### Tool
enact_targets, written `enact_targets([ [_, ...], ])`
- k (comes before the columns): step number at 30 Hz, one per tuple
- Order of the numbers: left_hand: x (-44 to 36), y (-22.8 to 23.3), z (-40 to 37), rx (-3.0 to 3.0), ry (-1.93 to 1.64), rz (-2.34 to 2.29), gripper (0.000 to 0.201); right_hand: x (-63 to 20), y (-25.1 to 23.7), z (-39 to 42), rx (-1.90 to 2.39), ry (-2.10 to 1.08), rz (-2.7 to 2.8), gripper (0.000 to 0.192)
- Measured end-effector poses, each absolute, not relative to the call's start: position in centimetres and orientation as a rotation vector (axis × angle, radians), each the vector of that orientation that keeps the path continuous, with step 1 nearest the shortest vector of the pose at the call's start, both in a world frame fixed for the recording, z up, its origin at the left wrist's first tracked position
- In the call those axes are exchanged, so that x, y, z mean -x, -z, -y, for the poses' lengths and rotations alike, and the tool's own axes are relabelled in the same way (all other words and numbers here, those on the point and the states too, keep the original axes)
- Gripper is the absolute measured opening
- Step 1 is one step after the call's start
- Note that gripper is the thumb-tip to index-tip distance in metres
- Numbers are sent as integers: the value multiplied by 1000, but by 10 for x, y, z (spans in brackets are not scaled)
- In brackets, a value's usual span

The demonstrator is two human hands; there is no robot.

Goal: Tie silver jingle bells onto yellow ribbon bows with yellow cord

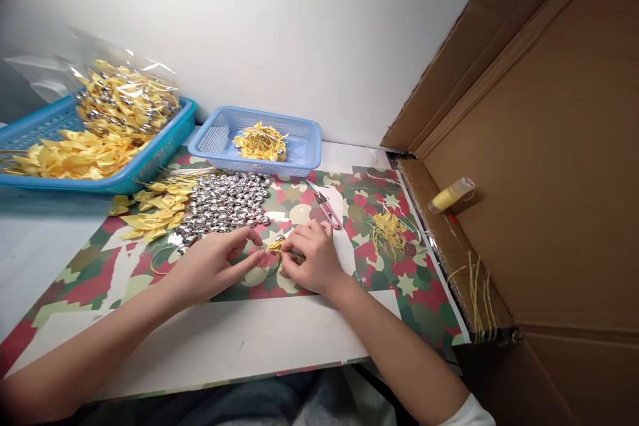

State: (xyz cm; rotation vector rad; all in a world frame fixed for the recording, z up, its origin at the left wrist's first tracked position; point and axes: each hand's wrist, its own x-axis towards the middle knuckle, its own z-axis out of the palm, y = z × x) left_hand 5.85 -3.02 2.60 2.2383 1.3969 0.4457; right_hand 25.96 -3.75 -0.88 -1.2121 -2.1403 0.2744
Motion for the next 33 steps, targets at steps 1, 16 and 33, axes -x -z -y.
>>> enact_targets([
  [1,-59,-26,31,-2240,-438,-1401,24,-260,10,38,1206,-257,2150,12],
  [16,-59,-13,38,-2226,-613,-1277,28,-262,19,36,1124,-35,2302,14],
  [33,-61,-2,42,-2301,-719,-1232,22,-257,17,38,1260,-12,2169,11],
])
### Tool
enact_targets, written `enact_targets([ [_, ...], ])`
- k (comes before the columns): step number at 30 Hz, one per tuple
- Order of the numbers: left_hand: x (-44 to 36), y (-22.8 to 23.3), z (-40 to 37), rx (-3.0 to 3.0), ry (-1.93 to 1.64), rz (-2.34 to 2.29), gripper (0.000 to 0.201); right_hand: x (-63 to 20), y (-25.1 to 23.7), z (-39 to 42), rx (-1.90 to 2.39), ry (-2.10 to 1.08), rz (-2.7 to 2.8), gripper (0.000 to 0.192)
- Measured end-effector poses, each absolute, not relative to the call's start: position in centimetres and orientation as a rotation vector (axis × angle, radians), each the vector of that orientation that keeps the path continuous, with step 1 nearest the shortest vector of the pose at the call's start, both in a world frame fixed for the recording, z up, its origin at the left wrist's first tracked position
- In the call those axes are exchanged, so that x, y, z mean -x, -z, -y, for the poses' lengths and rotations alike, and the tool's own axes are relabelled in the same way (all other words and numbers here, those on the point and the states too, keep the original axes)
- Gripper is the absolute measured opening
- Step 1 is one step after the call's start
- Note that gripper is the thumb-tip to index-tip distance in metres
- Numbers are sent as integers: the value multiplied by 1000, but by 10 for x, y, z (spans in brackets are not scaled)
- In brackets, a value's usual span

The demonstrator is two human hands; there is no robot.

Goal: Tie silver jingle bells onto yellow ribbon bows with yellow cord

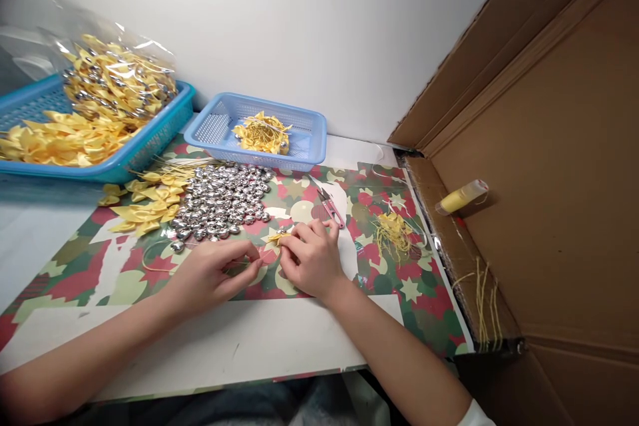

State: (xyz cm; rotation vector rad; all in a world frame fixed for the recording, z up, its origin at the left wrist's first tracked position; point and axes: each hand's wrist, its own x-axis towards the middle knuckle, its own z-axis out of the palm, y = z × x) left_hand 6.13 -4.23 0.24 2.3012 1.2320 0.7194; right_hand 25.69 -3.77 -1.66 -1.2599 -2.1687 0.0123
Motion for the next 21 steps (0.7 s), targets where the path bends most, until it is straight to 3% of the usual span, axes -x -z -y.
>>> enact_targets([
  [10,-64,-3,41,-2282,-802,-1284,22,-256,12,35,1274,-250,2022,8],
  [21,-64,-4,42,-2303,-858,-1231,21,-253,18,36,1174,-147,2037,6],
])
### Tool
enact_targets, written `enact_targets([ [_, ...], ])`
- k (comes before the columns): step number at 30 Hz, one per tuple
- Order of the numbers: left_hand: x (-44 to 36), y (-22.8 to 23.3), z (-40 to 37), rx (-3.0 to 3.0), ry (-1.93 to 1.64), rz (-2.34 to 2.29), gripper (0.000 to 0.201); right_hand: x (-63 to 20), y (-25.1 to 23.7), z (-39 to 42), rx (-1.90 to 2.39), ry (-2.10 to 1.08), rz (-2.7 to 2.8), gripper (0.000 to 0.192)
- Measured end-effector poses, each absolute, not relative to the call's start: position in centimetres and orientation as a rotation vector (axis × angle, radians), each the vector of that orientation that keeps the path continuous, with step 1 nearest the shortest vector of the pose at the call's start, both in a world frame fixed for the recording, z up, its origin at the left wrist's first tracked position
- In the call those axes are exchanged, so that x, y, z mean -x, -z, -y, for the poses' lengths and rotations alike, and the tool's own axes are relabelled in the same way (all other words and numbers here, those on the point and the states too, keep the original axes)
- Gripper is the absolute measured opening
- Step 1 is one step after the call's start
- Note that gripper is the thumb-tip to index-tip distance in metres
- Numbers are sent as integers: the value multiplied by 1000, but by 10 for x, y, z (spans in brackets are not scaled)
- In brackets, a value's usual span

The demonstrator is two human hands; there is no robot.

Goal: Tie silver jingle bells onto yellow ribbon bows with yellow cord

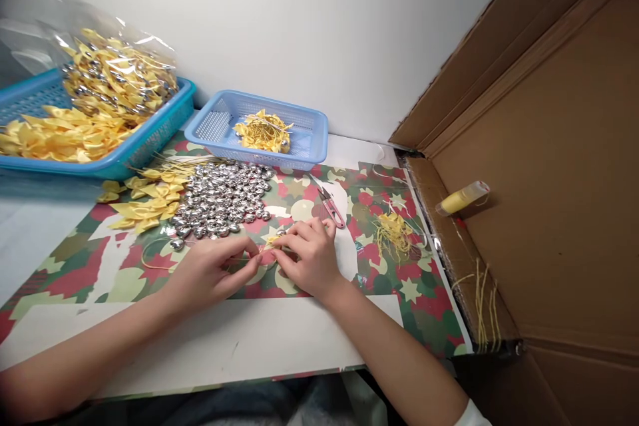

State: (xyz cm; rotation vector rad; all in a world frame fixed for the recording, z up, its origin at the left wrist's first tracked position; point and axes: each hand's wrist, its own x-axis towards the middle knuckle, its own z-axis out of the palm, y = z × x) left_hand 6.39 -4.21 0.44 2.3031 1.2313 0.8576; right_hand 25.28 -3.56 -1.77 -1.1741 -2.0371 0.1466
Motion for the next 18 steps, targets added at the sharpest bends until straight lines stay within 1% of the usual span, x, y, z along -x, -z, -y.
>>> enact_targets([
  [3,-64,-3,44,-2327,-867,-1203,21,-252,20,34,1173,-110,2040,12],
  [8,-65,-2,46,-2350,-862,-1107,17,-252,20,33,1205,-102,2060,13],
  [12,-63,-4,45,-2346,-900,-1156,18,-252,16,35,1181,-101,2038,6],
  [18,-63,-7,43,-2361,-931,-1177,24,-250,17,35,1181,-72,2075,4],
])
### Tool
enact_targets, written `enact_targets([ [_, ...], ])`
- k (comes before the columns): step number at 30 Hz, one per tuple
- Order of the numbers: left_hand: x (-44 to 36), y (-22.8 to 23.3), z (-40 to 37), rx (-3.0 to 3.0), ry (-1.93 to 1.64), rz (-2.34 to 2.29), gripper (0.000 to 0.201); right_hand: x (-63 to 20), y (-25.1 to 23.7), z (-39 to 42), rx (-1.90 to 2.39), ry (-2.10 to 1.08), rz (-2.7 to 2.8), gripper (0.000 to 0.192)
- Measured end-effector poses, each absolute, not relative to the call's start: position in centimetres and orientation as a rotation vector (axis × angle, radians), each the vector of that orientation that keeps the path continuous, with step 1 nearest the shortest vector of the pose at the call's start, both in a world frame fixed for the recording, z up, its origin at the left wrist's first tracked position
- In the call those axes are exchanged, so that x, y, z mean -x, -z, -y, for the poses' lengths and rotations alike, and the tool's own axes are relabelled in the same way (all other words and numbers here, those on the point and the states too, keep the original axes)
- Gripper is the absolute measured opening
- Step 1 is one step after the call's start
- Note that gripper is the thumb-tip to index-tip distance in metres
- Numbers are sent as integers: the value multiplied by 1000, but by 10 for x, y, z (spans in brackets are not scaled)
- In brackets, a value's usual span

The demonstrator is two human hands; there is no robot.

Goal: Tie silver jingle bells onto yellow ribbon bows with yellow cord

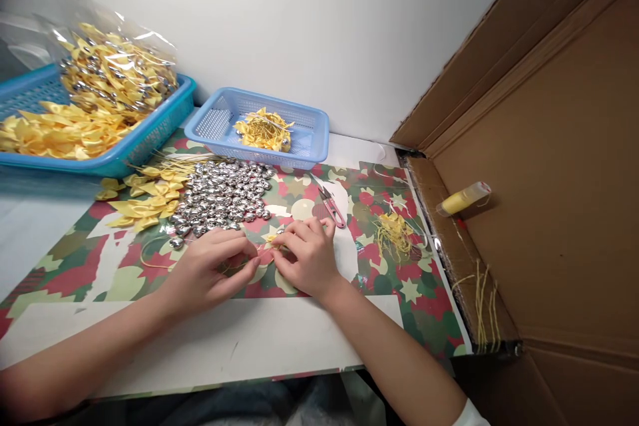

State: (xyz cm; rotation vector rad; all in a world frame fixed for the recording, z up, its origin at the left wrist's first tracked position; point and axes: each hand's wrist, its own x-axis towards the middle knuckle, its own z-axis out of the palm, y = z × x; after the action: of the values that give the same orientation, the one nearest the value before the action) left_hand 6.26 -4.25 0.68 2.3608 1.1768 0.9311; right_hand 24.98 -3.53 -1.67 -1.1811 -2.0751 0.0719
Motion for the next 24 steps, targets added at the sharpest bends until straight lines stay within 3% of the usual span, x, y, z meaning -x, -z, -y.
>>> enact_targets([
  [7,-61,-10,42,-2383,-847,-1143,20,-249,23,31,1207,5,2092,15],
  [16,-74,-21,36,-2556,-608,-1499,23,-248,23,31,1159,4,2059,12],
  [24,-73,-13,33,-2649,-576,-1476,25,-247,23,32,1257,-7,2133,17],
])
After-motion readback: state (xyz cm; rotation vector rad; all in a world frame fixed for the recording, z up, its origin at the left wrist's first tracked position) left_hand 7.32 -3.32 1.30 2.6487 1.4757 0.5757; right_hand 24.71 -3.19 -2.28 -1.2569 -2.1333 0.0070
